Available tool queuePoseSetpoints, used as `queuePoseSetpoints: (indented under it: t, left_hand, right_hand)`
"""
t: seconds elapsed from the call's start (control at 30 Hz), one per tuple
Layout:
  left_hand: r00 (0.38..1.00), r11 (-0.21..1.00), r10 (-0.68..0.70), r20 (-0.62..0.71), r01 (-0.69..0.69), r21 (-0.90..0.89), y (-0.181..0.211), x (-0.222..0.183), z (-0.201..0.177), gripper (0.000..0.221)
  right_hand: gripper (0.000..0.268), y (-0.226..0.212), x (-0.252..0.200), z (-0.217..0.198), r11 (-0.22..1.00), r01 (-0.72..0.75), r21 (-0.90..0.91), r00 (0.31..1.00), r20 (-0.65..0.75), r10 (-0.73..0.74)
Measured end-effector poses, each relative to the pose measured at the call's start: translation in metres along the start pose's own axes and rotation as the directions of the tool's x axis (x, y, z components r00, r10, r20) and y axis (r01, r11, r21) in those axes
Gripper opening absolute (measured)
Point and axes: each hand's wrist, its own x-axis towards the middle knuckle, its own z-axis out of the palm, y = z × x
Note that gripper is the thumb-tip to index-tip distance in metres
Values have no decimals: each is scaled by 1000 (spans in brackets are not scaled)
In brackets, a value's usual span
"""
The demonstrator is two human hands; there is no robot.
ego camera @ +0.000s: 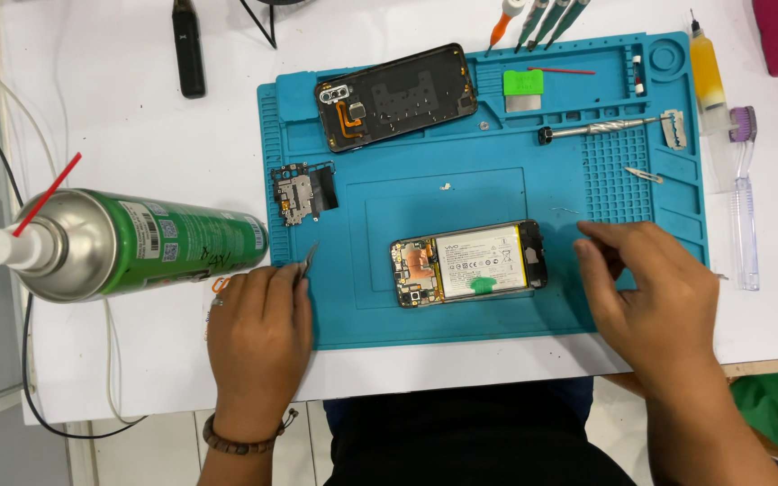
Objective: The person reassembles a disassembled smartphone on a blue work mat. They place a small black component onto the battery, position the motherboard, and use a screwdriver to fasten several screws into the phone's frame.
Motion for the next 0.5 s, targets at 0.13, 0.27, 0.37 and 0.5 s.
queuePoseSetpoints:
  t: [0.13,0.27,0.37,0.5]
  left_hand:
    - [999,999,-29,-14,30,39,-7,-8,0,10]
    - [995,993,-86,-56,90,74,-11,-12,2,10]
    - [993,992,-92,-70,98,76,-14,-13,2,10]
    - [995,994,-13,-95,23,104,-19,-11,-6,7]
  right_hand:
    - [7,-1,2,1,999,34,17,999,-35,-33]
    - [8,-4,0,9,995,69,75,996,-67,-64]
    - [8,-4,-3,16,994,87,70,993,-82,-81]
    - [8,1,-8,21,993,107,50,990,-94,-102]
